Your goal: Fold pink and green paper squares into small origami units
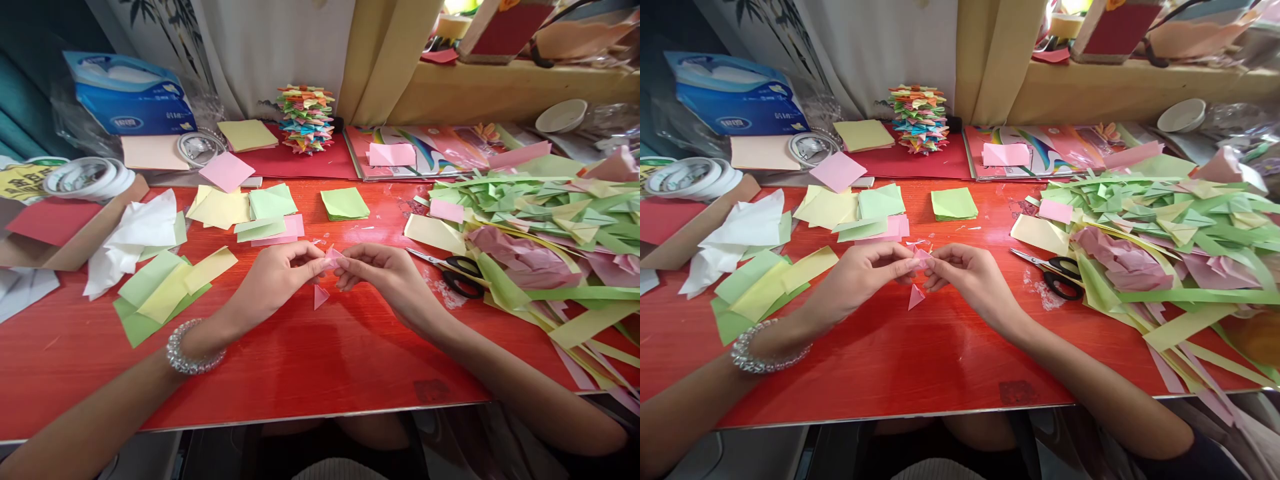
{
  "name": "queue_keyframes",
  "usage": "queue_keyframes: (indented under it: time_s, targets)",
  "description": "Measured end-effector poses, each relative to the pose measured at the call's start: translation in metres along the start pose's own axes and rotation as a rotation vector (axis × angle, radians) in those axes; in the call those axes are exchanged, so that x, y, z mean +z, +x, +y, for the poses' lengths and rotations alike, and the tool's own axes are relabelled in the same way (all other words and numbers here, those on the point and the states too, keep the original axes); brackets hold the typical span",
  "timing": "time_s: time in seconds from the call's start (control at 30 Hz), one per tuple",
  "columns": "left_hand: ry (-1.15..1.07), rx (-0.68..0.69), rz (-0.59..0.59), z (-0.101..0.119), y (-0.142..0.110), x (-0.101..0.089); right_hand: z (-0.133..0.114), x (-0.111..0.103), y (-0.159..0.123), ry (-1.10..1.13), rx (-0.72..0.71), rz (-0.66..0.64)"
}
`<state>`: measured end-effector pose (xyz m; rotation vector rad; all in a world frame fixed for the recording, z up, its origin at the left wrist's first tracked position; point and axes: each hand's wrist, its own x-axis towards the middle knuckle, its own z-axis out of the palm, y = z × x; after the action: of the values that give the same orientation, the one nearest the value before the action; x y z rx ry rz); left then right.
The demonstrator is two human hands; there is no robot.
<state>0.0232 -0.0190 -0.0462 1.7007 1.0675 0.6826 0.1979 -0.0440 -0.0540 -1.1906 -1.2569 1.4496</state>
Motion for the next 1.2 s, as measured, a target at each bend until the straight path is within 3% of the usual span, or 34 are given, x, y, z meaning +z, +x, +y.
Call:
queue_keyframes:
  time_s: [0.1,0.27,0.43,0.57,0.7,0.8,1.07,1.2]
  targets:
    - [-0.008,0.033,-0.006,0.0010,0.0023,-0.0018,0.0009,-0.0002,0.0016,0.066,-0.006,0.007]
    - [-0.276,-0.056,0.055,0.0023,-0.0009,0.0040,0.0030,-0.0013,0.0033,0.172,0.012,-0.026]
    - [-0.326,-0.135,-0.010,0.0049,-0.0026,0.0061,0.0041,0.0005,0.0031,0.180,0.041,0.026]
    - [-0.363,-0.157,0.011,0.0040,-0.0031,0.0078,0.0044,0.0031,0.0027,0.115,0.009,0.006]
    - [-0.184,-0.112,-0.033,0.0018,-0.0025,0.0060,0.0038,0.0032,0.0001,-0.033,-0.058,0.005]
    - [-0.039,-0.025,0.002,0.0022,-0.0011,0.0017,0.0037,0.0016,-0.0014,-0.147,-0.097,-0.014]
    - [-0.224,-0.037,0.070,0.0021,-0.0027,0.0041,0.0013,0.0018,-0.0027,-0.161,0.023,-0.160]
    - [-0.157,-0.047,0.046,0.0043,-0.0040,0.0042,0.0017,0.0017,-0.0036,-0.193,0.028,-0.144]
